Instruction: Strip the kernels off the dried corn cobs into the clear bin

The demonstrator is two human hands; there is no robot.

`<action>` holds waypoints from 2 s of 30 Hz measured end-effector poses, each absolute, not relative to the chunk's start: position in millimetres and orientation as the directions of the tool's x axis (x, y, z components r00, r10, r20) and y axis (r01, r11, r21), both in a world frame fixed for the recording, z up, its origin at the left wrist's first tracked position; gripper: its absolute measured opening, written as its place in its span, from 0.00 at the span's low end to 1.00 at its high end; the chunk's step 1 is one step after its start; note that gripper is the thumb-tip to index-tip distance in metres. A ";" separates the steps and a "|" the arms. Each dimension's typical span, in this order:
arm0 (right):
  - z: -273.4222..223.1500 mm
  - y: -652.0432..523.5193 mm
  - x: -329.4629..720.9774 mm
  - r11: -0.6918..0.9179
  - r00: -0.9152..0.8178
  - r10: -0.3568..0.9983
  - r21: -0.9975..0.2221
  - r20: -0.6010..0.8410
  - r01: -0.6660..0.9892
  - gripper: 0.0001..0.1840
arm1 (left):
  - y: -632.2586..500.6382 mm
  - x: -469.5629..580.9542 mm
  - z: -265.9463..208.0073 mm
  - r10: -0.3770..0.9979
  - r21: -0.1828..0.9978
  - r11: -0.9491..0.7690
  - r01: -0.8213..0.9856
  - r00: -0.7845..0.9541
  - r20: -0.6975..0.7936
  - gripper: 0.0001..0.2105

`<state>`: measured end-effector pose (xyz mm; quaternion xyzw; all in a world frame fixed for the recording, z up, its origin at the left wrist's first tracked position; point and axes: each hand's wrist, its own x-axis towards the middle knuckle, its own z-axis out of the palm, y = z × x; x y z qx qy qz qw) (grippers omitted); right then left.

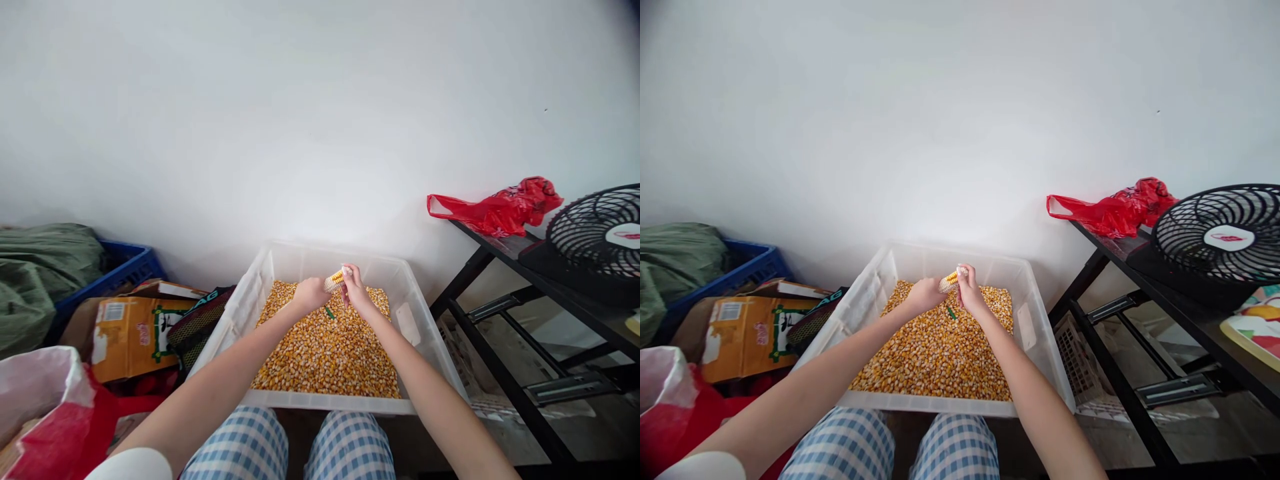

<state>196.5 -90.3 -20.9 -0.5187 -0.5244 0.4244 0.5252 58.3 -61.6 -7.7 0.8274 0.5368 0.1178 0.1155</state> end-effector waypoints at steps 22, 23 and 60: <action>-10.6 -95.8 195.4 0.144 0.001 0.989 -0.984 0.145 0.107 0.32 | -62.9 57.6 -2.8 0.910 0.405 -0.406 0.819 0.406 0.091 0.13; -11.4 -95.3 194.2 0.142 0.025 0.989 -0.983 0.145 0.114 0.33 | -63.8 58.4 -2.9 0.915 0.383 -0.398 0.834 0.393 0.095 0.13; -16.5 -88.7 200.9 0.091 0.161 0.979 -0.977 0.123 0.192 0.31 | -62.9 61.1 -14.0 0.884 0.244 -0.464 0.851 0.429 0.184 0.16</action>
